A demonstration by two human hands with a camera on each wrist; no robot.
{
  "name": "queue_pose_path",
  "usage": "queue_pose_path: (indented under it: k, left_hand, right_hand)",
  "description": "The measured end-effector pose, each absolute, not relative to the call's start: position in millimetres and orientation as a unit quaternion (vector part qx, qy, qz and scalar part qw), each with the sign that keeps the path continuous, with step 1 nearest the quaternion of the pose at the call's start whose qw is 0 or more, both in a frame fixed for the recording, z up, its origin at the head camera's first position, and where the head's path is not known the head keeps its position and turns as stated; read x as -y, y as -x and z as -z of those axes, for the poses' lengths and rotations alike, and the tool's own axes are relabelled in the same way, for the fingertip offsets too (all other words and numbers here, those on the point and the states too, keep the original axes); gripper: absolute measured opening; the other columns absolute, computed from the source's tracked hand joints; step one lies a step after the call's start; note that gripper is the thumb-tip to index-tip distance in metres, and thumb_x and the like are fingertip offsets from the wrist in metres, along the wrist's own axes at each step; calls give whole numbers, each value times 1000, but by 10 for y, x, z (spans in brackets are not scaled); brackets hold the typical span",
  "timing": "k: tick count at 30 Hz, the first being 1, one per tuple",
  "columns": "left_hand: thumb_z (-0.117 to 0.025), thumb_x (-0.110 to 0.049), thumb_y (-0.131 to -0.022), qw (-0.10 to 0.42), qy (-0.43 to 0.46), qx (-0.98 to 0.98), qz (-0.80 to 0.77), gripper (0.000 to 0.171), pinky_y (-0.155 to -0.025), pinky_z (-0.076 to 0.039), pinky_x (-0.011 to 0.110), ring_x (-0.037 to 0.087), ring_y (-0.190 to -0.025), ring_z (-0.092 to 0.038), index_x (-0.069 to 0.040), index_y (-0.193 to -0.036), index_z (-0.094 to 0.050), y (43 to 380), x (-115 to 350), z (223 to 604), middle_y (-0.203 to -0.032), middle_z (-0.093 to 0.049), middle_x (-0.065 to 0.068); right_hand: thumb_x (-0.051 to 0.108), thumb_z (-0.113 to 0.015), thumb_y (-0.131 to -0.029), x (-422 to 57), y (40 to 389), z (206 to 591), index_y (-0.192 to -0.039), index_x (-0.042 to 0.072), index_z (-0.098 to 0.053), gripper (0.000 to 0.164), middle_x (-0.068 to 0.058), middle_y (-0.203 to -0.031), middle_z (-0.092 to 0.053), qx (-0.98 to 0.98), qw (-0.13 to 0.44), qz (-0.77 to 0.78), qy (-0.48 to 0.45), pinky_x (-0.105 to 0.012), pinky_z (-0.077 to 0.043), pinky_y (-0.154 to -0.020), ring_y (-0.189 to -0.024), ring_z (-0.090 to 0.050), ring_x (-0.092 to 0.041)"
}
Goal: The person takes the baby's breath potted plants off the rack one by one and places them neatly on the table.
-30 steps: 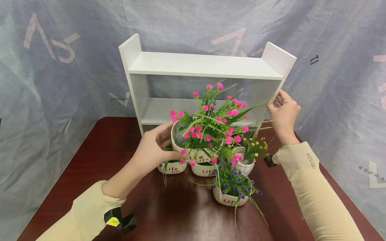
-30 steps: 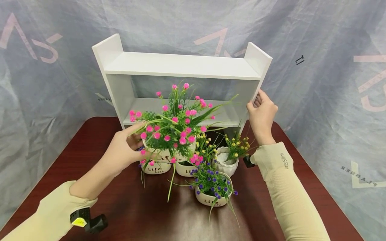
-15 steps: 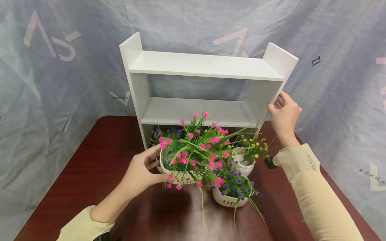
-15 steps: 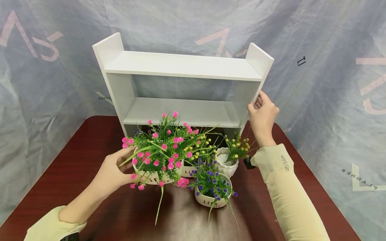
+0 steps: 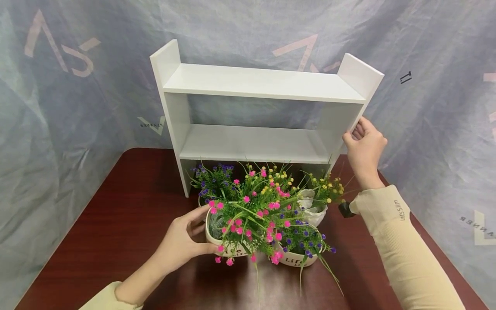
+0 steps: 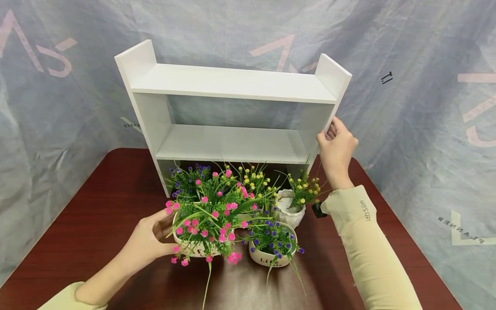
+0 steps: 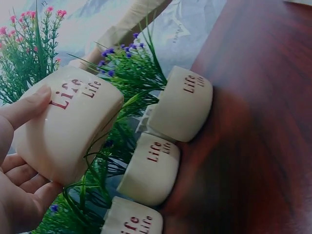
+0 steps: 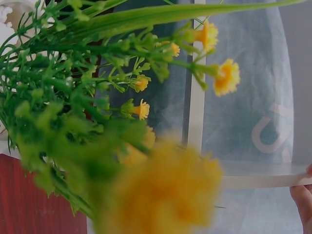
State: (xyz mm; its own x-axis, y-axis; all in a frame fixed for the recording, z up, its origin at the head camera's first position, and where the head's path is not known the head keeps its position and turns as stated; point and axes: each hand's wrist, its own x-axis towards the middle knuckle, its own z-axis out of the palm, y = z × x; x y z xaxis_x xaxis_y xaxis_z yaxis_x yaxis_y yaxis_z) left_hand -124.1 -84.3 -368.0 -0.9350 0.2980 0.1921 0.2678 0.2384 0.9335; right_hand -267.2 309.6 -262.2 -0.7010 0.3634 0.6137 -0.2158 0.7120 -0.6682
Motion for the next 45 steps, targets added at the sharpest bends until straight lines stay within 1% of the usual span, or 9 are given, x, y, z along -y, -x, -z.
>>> queue_pose_path:
  k: [1,3,7,9,15,25,34,39,45]
  left_hand:
    - [-90,-14,-65,16,-179,-785,-593,85,-100,-51,34,7,-118,-59,-5,-140,-50,1242,837,3707,-131,-62,15]
    - [-90,-15,-64,25,-180,-781,-597,86,-101,-50,33,10,-121,-58,-6,-140,-50,1252,823,3769,-134,-60,15]
    - [-91,-17,-63,55,-176,-770,-611,88,-102,-48,29,28,-130,-52,-11,-141,-50,1284,789,3894,-141,-54,14]
    - [-91,-18,-64,67,-175,-766,-615,88,-103,-47,29,31,-132,-49,-13,-141,-50,1303,779,3950,-143,-52,14]
    - [-91,-19,-64,76,-168,-769,-612,87,-106,-45,29,29,-136,-46,-17,-141,-51,1352,777,4061,-145,-51,12]
    - [-91,-11,-62,77,-155,-769,-615,88,-107,-42,32,32,-136,-45,-11,-140,-50,1425,784,4200,-145,-50,15]
    - [-91,-9,-61,69,-141,-770,-618,86,-109,-41,32,31,-137,-43,-10,-139,-52,1457,746,4299,-146,-49,14]
    - [-91,-9,-60,70,-131,-770,-620,87,-109,-39,32,29,-139,-41,-12,-138,-53,1458,728,4317,-147,-48,13]
    - [-91,-9,-60,71,-128,-773,-617,87,-109,-40,33,33,-139,-40,-10,-138,-53,1461,726,4352,-148,-46,15]
  right_hand:
    - [8,-56,-91,-3098,2674,2618,-129,15,-64,40,-8,-124,-67,842,384,-377,43,-25,-53,-93,-113,-65,-21]
    - [8,-56,-91,-3101,2676,2614,-130,14,-63,40,-8,-124,-66,842,384,-378,41,-24,-53,-93,-113,-65,-21]
    - [8,-56,-91,-3106,2678,2619,-130,14,-63,40,-9,-124,-66,842,386,-375,41,-24,-53,-93,-113,-65,-21]
    - [7,-56,-91,-3107,2675,2623,-130,14,-63,40,-9,-124,-66,841,386,-376,43,-24,-53,-93,-113,-65,-21]
    - [8,-56,-91,-3100,2678,2636,-131,15,-62,40,-9,-124,-66,837,387,-384,44,-25,-53,-93,-113,-64,-22]
    - [8,-58,-91,-3096,2684,2634,-131,16,-63,41,-7,-123,-66,837,390,-381,51,-24,-53,-92,-112,-65,-21]
    - [7,-57,-90,-3083,2670,2643,-129,15,-64,40,-8,-123,-67,835,395,-380,49,-23,-53,-92,-111,-66,-21]
    - [6,-56,-90,-3090,2676,2663,-130,15,-64,41,-9,-122,-67,836,399,-373,48,-24,-53,-92,-111,-66,-21]
    - [7,-57,-90,-3082,2674,2666,-130,15,-63,41,-9,-122,-67,837,399,-370,48,-25,-53,-92,-111,-66,-21]
